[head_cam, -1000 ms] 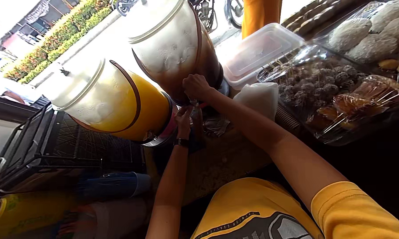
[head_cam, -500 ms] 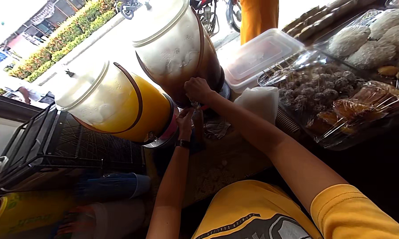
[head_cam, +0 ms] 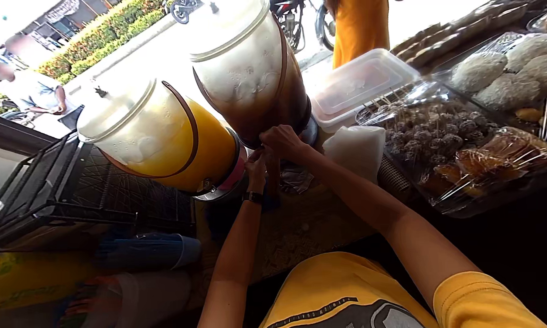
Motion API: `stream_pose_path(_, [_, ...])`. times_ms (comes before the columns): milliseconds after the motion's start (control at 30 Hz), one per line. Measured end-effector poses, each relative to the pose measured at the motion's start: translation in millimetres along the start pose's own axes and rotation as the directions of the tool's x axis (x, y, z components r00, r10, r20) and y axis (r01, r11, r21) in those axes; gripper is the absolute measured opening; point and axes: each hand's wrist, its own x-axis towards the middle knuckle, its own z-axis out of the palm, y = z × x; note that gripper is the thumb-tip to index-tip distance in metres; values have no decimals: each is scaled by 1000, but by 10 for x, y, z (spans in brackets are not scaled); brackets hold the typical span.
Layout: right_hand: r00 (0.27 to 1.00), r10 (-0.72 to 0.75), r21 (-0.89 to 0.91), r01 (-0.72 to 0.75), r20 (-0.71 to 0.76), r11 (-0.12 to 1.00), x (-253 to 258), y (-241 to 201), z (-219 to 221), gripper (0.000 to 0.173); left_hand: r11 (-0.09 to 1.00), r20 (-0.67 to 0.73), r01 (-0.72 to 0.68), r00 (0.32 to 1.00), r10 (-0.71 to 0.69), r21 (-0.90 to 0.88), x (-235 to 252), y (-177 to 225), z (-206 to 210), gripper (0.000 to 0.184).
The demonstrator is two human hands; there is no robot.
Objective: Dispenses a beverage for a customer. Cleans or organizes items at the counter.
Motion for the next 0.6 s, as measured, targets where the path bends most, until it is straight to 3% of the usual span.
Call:
stream_pose_path(67, [987, -40, 69, 51, -154, 996, -318, -4, 273, 22, 999, 7, 6, 1000, -7, 47, -103, 13, -14, 17])
stream_pose_path(133, [958, 72, 230, -7, -277, 973, -660, 26, 529, 41, 990, 52, 43, 997, -50, 134, -328, 152, -18, 27])
stream_pose_path(233, [909, 383, 495, -259, -166, 829, -1105, 21, 843, 47, 992, 59, 93, 993, -98, 85, -409, 142, 26, 30])
stream_pose_path(333, [844, 536, 588, -431, -6, 684, -1320, 6, 984, 42, 993, 57, 101, 993, -105, 59, -403, 9, 37, 24])
stream_pose_path(467, [824, 560, 688, -358, -85, 631, -1197, 136, 986, 39, 997, 109, 49, 992, -55, 55, -529, 123, -33, 16])
stream_pose_path(600, [871, 488, 804, -251, -56, 539, -904, 208, 858, 46, 993, 198, -76, 979, 56, 95, -675, 265, -276, 14])
